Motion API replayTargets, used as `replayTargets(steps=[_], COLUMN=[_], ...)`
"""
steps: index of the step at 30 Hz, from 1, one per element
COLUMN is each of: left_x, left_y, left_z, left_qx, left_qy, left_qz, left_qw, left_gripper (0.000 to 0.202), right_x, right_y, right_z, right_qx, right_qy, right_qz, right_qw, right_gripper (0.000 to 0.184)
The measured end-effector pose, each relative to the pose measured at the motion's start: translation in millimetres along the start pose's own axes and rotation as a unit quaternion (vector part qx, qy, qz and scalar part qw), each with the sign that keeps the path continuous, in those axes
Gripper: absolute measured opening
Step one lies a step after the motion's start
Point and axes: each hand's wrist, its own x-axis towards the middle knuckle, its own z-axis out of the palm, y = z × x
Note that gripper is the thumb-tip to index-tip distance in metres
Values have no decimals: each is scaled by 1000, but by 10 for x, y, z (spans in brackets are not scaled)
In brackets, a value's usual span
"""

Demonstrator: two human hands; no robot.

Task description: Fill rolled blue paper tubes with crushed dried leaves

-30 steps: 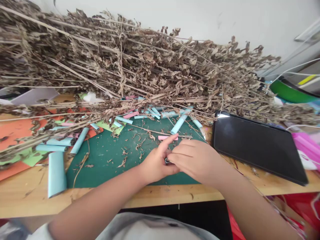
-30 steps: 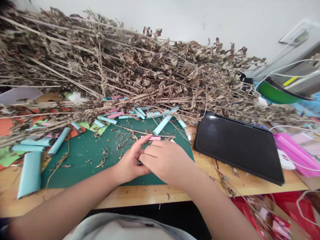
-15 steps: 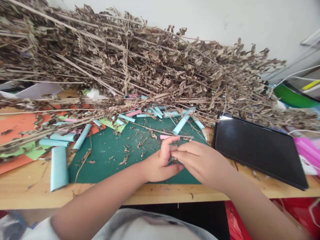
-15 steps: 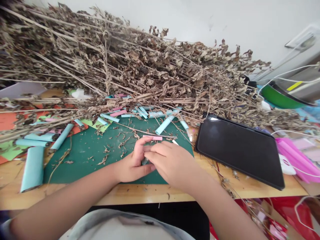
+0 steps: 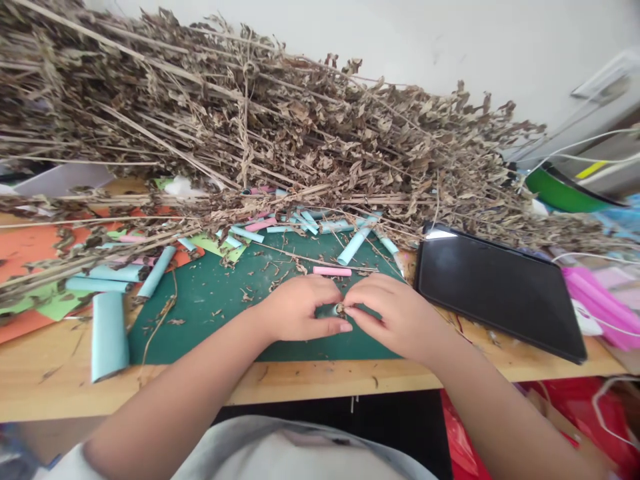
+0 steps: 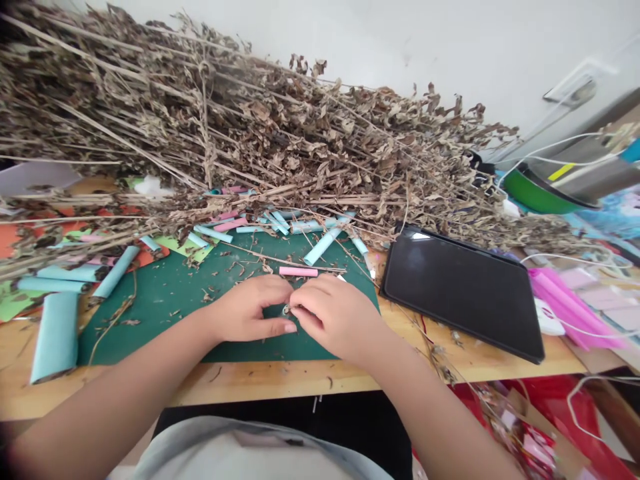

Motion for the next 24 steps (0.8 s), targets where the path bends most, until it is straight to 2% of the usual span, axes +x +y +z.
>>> replayTargets(steps=[5,13,19,24], left_x=[9,24,25,25], left_y=[11,-14,-28,-18], left_z=[-11,30,60,55], left_qx=[41,35,31,21], left_qy=[3,-8,-5,1], left_qz=[23,13,17,14], left_qw=[999,999,999,1000], left_gripper=[32,30,30,29], right_x=[15,10,18,11], right_y=[3,109,82,51], right_z=[-33,-36,-1,11], right_qx=[16,132,79,42], right_qy=[-13,12,31,23], right_qz=[-29,-50,-46,-54], right_qw=[999,990,995,997], right_gripper=[14,16,13,13])
